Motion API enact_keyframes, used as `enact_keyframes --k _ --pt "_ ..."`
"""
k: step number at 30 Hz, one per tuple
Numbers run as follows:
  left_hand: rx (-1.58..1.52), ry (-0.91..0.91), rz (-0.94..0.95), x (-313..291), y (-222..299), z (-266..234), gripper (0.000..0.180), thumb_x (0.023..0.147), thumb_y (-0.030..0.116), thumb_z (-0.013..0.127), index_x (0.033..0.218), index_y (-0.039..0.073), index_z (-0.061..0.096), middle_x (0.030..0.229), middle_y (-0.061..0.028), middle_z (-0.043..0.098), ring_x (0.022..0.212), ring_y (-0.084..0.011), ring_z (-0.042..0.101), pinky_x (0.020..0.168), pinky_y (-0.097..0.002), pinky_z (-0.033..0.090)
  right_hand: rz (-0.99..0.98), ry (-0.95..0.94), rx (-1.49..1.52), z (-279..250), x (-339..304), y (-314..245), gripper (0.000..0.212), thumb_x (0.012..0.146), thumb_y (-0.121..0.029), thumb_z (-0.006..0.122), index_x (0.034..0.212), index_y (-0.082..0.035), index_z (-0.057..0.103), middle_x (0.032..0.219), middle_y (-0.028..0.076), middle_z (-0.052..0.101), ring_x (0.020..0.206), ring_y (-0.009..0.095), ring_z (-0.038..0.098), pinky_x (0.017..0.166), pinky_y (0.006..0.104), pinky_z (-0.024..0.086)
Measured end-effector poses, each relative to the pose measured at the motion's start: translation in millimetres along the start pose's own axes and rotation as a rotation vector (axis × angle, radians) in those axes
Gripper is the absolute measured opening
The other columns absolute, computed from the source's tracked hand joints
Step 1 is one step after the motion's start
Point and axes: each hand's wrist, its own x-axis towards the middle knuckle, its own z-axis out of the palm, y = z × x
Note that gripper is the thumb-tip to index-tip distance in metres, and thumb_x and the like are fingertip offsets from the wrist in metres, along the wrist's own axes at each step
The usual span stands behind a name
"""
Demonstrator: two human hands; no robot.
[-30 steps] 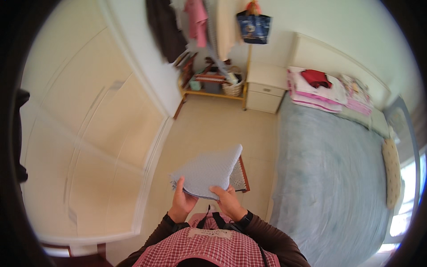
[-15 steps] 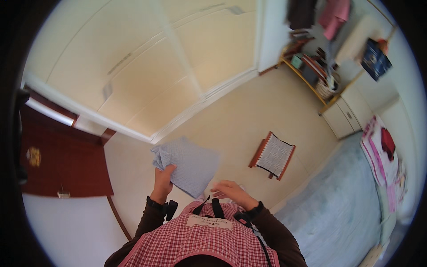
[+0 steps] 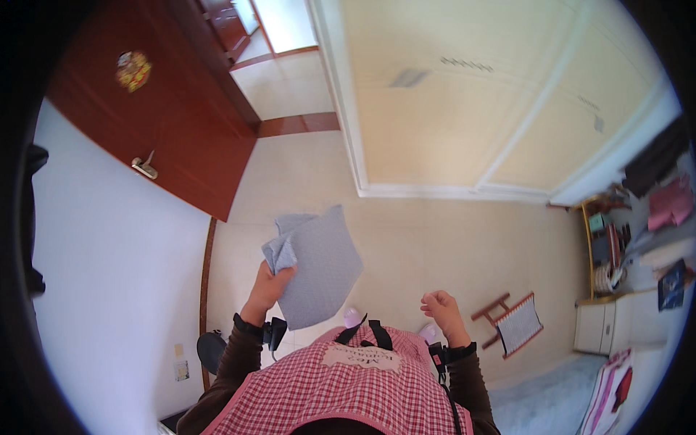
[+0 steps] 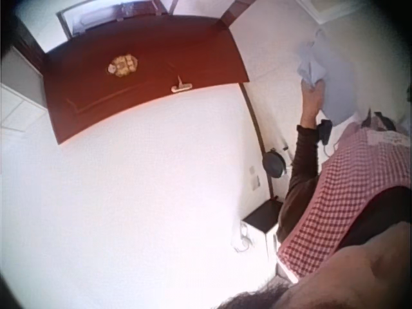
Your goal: The person places a small white package under a bed, then walks to a bedroom and picks up a folded grey cloth from the bed. They carry it to a wardrobe, open it, and place the cloth on a shelf among other folded clothes. The person then retrieves a blue and white checkered garment, folds it on the bed, and places it back in the wardrobe.
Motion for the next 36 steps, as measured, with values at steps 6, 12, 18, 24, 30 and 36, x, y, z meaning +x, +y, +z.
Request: enact_keyframes --k 6,12,18,24,30,36 --pt "0.135 -0.035 -0.014 37.3 14.9 -96.0 0.051 0.08 0.006 0.058 0.129 -0.005 0.053 0.113 -0.012 0.065 0.104 -0.0173 0.058 0.094 -0.0311 0.046 -0.247 -0.172 -0.346 105.0 71.5 -70.5 0.024 0.092 -0.022 0.067 0.1 0.001 0.063 0.088 0.005 0.067 0.084 0.014 0.066 0.073 0.0287 0.053" --pt "0.317 -0.161 -0.006 116.6 44.7 -184.4 0.051 0.076 0.008 0.061 0.125 -0.005 0.056 0.099 -0.0098 0.065 0.091 -0.0163 0.058 0.087 -0.0305 0.048 -0.479 -0.26 -0.394 202.3 162.2 -144.5 0.043 0.083 -0.019 0.078 0.118 -0.002 0.059 0.11 0.013 0.064 0.102 0.022 0.063 0.089 0.0352 0.052" --pt "0.448 -0.25 -0.137 204.6 85.5 -260.0 0.054 0.072 0.011 0.066 0.124 -0.003 0.057 0.092 -0.0132 0.066 0.083 -0.0203 0.061 0.083 -0.0309 0.049 -1.037 -0.559 -0.564 355.9 283.4 -275.5 0.095 0.069 -0.03 0.088 0.145 -0.005 0.036 0.146 0.017 0.044 0.137 0.033 0.038 0.112 0.0449 0.033" --pt "0.379 -0.146 -0.063 271.7 97.1 -336.1 0.053 0.073 0.01 0.07 0.123 -0.001 0.059 0.1 -0.0153 0.068 0.087 -0.0222 0.063 0.084 -0.032 0.049 -0.646 -1.238 -0.532 501.6 368.0 -377.4 0.066 0.072 -0.032 0.085 0.123 -0.001 0.057 0.111 0.02 0.067 0.103 0.032 0.064 0.088 0.0349 0.049" --pt "0.268 0.151 0.008 376.7 76.8 -450.0 0.046 0.081 0.006 0.072 0.125 0.001 0.059 0.102 -0.0106 0.07 0.09 -0.0132 0.062 0.085 -0.0299 0.05 -0.811 -1.013 -0.683 620.9 464.8 -424.2 0.039 0.084 -0.03 0.074 0.103 0.001 0.06 0.083 0.024 0.063 0.076 0.037 0.064 0.068 0.0411 0.048" --pt "0.268 0.044 0.131 539.5 101.5 -510.1 0.043 0.086 0.015 0.075 0.125 0.005 0.06 0.104 -0.0144 0.071 0.094 -0.0194 0.067 0.085 -0.0322 0.052 -0.982 -0.772 -0.754 656.2 544.8 -500.9 0.036 0.086 -0.029 0.072 0.1 0.001 0.058 0.081 0.025 0.062 0.078 0.043 0.062 0.066 0.0461 0.047"
